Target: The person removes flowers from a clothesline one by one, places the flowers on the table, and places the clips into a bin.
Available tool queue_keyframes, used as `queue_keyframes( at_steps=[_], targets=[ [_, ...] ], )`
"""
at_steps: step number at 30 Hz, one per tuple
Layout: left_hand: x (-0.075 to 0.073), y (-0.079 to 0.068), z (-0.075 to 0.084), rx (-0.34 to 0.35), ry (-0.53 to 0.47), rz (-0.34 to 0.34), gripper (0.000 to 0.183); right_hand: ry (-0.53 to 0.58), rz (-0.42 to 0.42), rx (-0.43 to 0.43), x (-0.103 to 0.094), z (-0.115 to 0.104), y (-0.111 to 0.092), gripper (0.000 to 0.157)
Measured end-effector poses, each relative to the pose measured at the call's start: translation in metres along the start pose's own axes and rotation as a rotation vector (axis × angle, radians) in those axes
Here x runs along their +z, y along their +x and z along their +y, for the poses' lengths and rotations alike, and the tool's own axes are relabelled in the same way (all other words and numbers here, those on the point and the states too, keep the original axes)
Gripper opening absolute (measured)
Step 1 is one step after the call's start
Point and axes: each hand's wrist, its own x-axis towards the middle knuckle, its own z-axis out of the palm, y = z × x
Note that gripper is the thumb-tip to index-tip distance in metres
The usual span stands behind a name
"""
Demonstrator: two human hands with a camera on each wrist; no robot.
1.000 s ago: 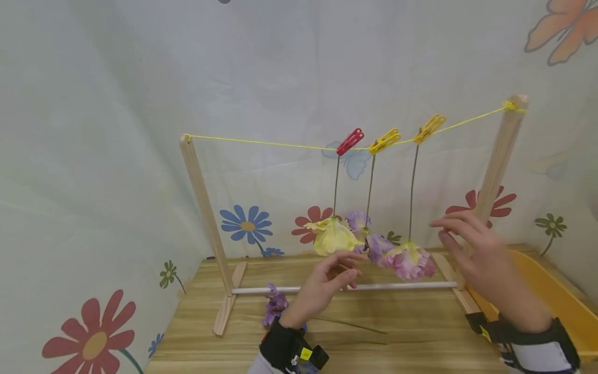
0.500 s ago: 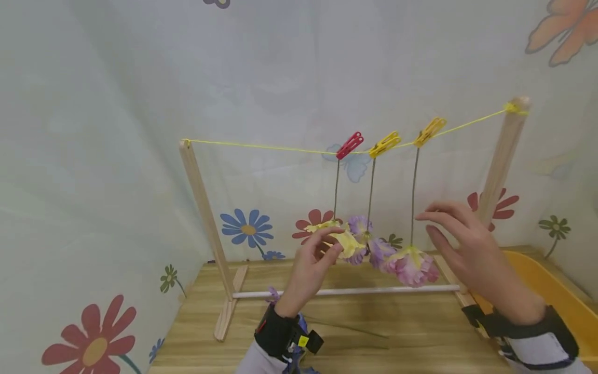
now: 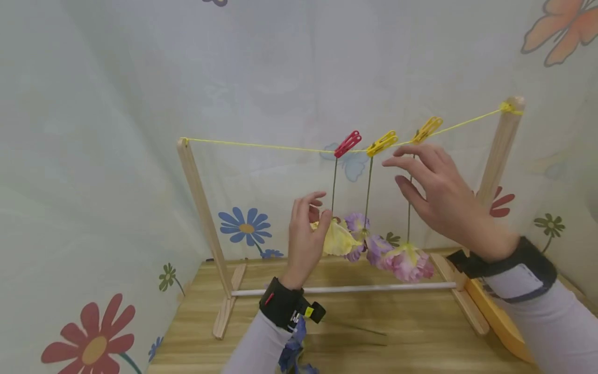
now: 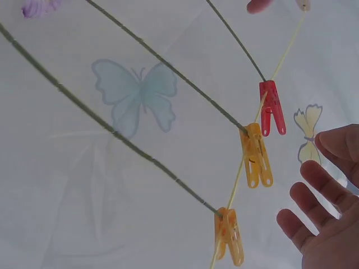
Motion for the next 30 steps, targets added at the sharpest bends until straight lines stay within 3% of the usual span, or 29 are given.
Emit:
queue_keyframes(
  at_steps=[6,10,16,22,30],
  targets=[
    [0.002,0.017,0.002,-0.012,0.000,-0.071,0.044,-0.021,-0.066,-0.029,-0.001,0.003,0.030,0.039],
    [0.004,0.020,0.001,-0.011,-0.025,-0.108,0.047,-0.039,-0.122,-0.013,0.002,0.006,0.042,0.040],
    [0.007,0.023,0.001,-0.064,-0.052,-0.163,0.048,-0.081,-0.229,-0.009,0.010,0.015,0.063,0.047],
    [0.009,0.024,0.002,-0.093,0.006,-0.163,0.050,-0.062,-0.363,0.028,0.010,0.019,0.076,0.053],
    [0.010,0.027,-0.001,-0.066,0.004,-0.155,0.047,-0.095,-0.495,0.065,0.016,0.018,0.089,0.050]
  ],
)
